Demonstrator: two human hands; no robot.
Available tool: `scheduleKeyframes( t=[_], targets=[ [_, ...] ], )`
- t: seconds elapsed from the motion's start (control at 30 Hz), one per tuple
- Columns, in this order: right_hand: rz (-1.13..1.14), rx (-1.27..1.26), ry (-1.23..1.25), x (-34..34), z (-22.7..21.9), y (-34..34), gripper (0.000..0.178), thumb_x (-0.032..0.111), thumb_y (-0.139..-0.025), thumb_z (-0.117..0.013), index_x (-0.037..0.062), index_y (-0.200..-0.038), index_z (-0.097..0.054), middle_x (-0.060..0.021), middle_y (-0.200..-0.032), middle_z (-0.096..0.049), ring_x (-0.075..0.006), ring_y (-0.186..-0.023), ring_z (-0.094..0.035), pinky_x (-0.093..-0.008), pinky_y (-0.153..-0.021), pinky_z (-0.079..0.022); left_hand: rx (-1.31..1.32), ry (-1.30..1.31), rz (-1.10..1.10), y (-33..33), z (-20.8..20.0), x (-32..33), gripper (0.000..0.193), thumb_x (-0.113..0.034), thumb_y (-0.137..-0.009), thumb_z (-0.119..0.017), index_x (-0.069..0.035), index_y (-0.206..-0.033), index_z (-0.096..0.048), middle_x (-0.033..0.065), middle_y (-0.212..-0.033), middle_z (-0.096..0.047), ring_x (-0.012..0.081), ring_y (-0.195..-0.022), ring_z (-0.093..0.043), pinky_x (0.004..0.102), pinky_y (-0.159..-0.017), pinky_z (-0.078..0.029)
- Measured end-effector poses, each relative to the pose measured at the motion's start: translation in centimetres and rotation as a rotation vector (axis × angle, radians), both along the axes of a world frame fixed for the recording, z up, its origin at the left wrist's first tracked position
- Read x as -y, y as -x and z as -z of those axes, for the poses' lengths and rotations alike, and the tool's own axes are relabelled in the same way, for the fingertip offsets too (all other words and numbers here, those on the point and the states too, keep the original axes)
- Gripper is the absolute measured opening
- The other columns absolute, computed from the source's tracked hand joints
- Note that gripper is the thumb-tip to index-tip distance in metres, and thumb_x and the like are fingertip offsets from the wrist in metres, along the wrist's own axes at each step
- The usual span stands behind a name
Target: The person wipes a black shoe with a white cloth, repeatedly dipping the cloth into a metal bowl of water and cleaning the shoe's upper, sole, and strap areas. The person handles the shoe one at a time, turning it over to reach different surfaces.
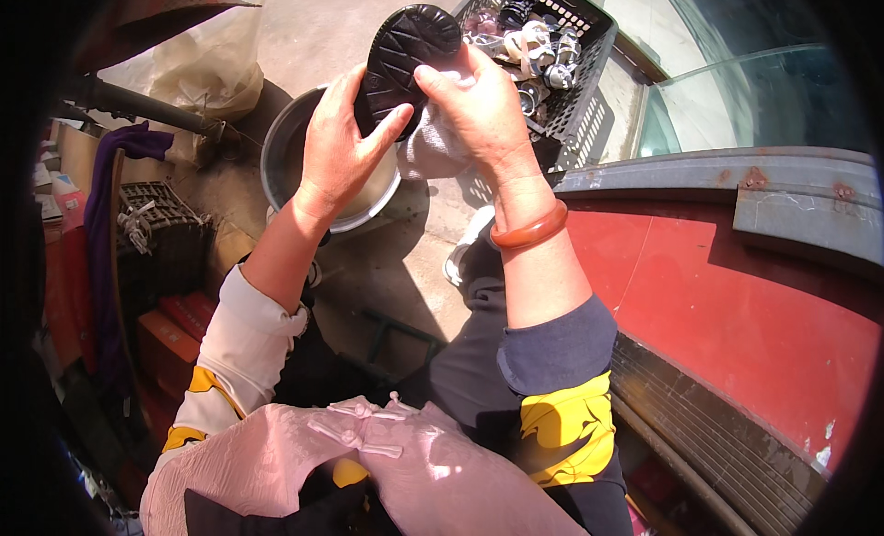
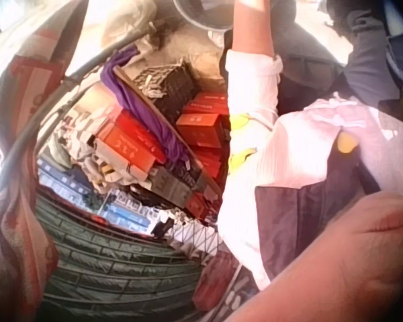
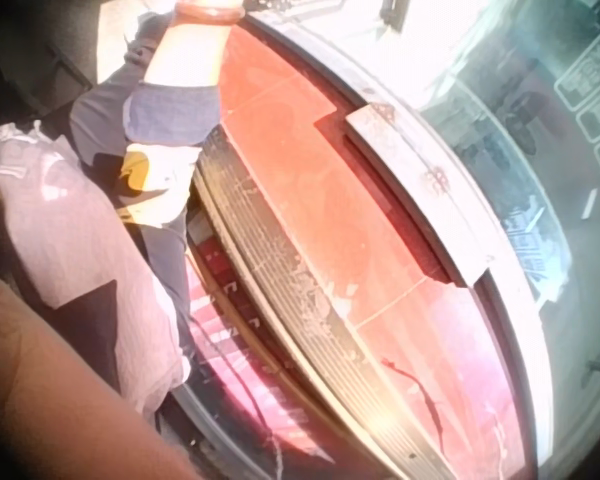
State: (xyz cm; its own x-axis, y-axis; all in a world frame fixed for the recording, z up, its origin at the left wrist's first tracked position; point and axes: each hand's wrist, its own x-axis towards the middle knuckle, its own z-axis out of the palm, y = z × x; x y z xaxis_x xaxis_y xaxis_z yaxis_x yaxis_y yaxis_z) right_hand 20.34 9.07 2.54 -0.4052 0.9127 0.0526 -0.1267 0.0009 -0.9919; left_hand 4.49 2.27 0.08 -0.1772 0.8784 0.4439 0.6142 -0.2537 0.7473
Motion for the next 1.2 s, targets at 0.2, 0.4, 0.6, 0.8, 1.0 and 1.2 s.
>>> scheduleKeyframes(
  t=[0.2, 0.4, 0.6, 0.8, 1.0, 1.2],
  targets=[
    [0.126, 0.149, -0.143, -0.3, 1.4, 0.0, 0.030, 0.017, -0.084, -0.069, 0.0005, -0.109, -0.064, -0.0052, -0.093, -0.070, -0.0096, -0.083, -0.062, -0.0269, -0.078, -0.051, 0.331, 0.181, 0.053, -0.3, 0.3, 0.0, 0.032, -0.022, -0.084, -0.073, 0.004, -0.100, -0.065, 0.0153, -0.086, -0.069, 0.0227, -0.079, -0.068, 0.0318, -0.072, -0.052],
    [0.198, 0.246, -0.205, -0.3, 1.7, 0.8, 0.026, 0.018, -0.084, -0.067, 0.0009, -0.103, -0.065, -0.0062, -0.088, -0.069, -0.0109, -0.079, -0.062, -0.0290, -0.074, -0.052, 0.344, 0.220, 0.051, -0.1, -0.4, 0.3, 0.030, -0.020, -0.087, -0.071, 0.006, -0.102, -0.065, 0.0137, -0.085, -0.071, 0.0139, -0.077, -0.068, 0.0270, -0.072, -0.052],
    [0.047, 0.015, 0.007, -1.3, 1.8, -0.1, 0.030, 0.018, -0.089, -0.064, -0.0015, -0.111, -0.063, -0.0065, -0.097, -0.070, -0.0110, -0.085, -0.063, -0.0265, -0.081, -0.050, 0.896, 0.353, 0.351, 1.8, 0.8, -0.5, 0.029, -0.020, -0.097, -0.058, 0.003, -0.114, -0.063, 0.0041, -0.104, -0.068, 0.0075, -0.091, -0.062, 0.0211, -0.081, -0.049],
    [0.083, 0.097, 0.006, -1.3, 1.5, -0.3, 0.028, 0.016, -0.088, -0.065, -0.0014, -0.109, -0.064, -0.0055, -0.093, -0.070, -0.0101, -0.083, -0.063, -0.0249, -0.078, -0.050, 1.144, 0.510, 0.374, 1.3, 0.3, -0.2, 0.032, -0.026, -0.095, -0.062, 0.001, -0.113, -0.063, 0.0029, -0.097, -0.068, 0.0065, -0.083, -0.063, 0.0194, -0.075, -0.050],
    [0.201, 0.260, -0.201, -1.0, 1.7, 0.5, 0.026, 0.016, -0.082, -0.068, 0.0013, -0.103, -0.067, -0.0074, -0.088, -0.071, -0.0115, -0.077, -0.064, -0.0282, -0.074, -0.052, 1.132, 0.538, 0.362, 1.2, 1.0, 0.0, 0.031, -0.024, -0.096, -0.060, 0.001, -0.114, -0.062, 0.0039, -0.099, -0.068, 0.0068, -0.085, -0.063, 0.0204, -0.077, -0.049],
    [0.334, 0.422, -0.552, -0.7, 1.6, 1.4, 0.025, 0.020, -0.078, -0.070, -0.0012, -0.091, -0.063, -0.0183, -0.084, -0.063, -0.0366, -0.078, -0.063, -0.0412, -0.072, -0.051, 1.091, 0.489, 0.331, 0.8, 1.0, 0.0, 0.030, -0.023, -0.098, -0.057, 0.000, -0.117, -0.060, 0.0024, -0.106, -0.067, 0.0066, -0.095, -0.062, 0.0209, -0.082, -0.049]
  ],
)
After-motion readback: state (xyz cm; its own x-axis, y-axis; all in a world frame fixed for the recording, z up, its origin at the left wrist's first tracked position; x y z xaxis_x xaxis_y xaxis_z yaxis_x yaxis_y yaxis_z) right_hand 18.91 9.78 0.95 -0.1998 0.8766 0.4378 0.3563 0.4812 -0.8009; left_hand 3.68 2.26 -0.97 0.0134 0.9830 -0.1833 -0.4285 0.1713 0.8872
